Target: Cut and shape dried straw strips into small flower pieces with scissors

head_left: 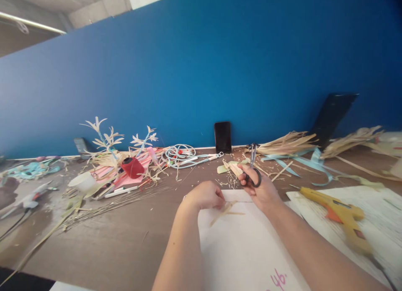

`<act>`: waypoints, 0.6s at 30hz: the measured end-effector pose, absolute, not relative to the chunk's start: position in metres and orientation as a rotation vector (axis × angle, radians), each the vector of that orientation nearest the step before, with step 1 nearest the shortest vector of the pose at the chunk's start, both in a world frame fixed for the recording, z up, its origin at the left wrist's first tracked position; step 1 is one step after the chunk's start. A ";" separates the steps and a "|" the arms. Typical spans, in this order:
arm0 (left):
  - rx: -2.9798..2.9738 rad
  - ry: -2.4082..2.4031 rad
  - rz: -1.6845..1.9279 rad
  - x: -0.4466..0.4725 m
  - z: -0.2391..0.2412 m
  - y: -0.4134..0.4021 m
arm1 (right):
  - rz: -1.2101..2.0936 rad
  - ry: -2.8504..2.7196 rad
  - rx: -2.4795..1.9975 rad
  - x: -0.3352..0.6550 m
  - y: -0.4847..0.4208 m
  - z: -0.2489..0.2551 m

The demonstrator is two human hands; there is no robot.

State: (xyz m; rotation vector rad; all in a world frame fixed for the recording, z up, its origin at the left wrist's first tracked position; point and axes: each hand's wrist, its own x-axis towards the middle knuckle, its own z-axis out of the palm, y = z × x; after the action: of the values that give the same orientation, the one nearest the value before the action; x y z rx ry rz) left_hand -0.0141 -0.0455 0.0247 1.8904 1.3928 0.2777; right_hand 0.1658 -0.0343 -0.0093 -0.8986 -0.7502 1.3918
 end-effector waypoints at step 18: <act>1.753 1.880 0.772 -0.015 0.016 -0.028 | 1.318 -0.581 -0.814 0.165 -0.035 -0.002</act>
State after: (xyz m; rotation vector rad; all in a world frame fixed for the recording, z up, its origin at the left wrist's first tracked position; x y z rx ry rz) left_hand -0.0147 -0.0284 0.0155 1.7535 1.8797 0.7717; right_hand 0.1649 -0.0354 -0.0025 -0.8144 -0.5807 1.3183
